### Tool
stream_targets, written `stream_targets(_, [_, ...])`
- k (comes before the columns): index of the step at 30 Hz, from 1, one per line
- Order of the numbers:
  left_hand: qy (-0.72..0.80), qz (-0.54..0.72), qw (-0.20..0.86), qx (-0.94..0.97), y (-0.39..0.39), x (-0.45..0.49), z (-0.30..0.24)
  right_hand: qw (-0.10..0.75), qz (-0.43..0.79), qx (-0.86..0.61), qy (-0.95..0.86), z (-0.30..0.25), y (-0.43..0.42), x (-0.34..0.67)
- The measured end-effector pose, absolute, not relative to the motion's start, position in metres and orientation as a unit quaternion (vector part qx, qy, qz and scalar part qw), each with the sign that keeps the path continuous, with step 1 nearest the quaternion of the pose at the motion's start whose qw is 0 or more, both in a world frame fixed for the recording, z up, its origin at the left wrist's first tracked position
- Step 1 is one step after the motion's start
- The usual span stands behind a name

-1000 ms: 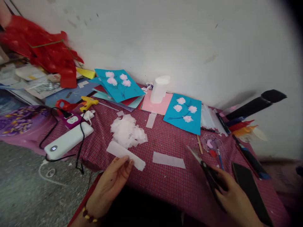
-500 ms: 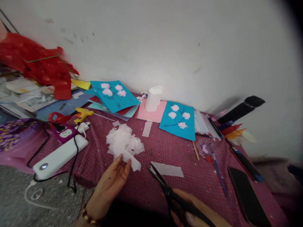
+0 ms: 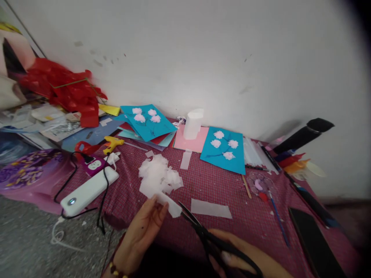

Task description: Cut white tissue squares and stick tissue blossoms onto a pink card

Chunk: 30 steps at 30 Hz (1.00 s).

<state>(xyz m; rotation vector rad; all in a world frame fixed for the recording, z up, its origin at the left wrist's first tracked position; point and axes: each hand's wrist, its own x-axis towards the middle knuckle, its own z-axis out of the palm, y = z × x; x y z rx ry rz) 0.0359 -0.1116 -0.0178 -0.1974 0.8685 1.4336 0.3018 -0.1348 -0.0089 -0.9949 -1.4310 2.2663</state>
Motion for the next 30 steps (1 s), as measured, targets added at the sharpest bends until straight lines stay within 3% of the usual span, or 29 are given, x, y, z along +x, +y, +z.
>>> stream_targets(9, [0.415, 0.574, 0.704, 0.05, -0.123, 0.045, -0.018, 0.168, 0.799, -0.303, -0.492, -0.003, -0.135, 0.289])
stream_targets(21, [0.412, 0.564, 0.709, 0.097, -0.121, 0.04, -0.024, 0.164, 0.816, -0.288, -0.474, -0.03, -0.144, 0.284])
stream_targets(30, [0.447, 0.56, 0.659, 0.228, -0.117, 0.043, -0.029, 0.137, 0.817, -0.272, -0.489, -0.035, -0.14, 0.293])
